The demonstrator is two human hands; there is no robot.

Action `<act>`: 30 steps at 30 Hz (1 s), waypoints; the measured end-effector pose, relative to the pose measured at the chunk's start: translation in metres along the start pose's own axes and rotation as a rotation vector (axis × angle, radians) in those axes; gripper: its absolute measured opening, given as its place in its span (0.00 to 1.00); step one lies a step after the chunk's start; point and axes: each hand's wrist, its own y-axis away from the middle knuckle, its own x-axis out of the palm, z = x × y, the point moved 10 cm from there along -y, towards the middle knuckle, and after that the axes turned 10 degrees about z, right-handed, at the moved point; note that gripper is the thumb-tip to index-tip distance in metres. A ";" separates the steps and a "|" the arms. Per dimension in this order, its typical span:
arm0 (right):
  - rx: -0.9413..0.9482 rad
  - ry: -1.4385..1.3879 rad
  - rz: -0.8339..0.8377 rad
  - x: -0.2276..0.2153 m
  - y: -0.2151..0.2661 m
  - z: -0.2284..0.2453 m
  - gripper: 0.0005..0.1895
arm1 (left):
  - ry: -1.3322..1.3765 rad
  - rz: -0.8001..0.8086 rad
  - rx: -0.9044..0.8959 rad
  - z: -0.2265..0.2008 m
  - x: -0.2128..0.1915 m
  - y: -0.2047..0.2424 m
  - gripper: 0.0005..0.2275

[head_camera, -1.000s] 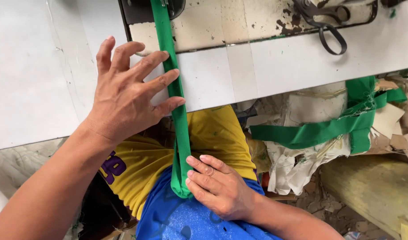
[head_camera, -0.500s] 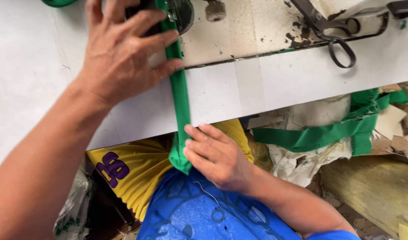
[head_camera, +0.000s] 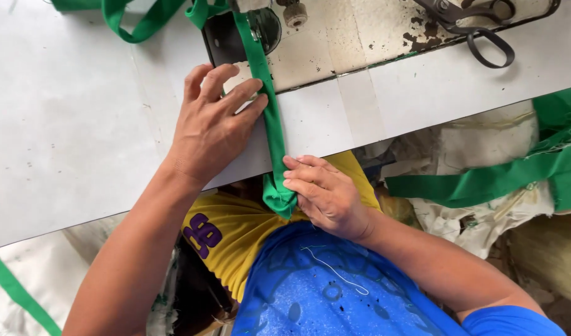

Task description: Folding and sewing green fabric straps using an industrial sewing machine to create loops.

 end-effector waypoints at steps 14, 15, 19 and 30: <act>-0.185 0.320 0.157 0.005 -0.008 0.025 0.12 | 0.304 0.106 -0.058 -0.026 0.000 0.019 0.07; -0.175 0.305 0.155 0.002 -0.010 0.026 0.11 | 0.283 0.117 -0.059 -0.027 0.000 0.019 0.07; -0.130 0.291 0.175 -0.001 -0.019 0.020 0.10 | 0.229 0.110 -0.047 -0.020 0.003 0.016 0.06; -0.104 0.335 0.264 -0.006 -0.071 -0.017 0.12 | 0.169 0.047 -0.058 0.027 0.016 -0.007 0.08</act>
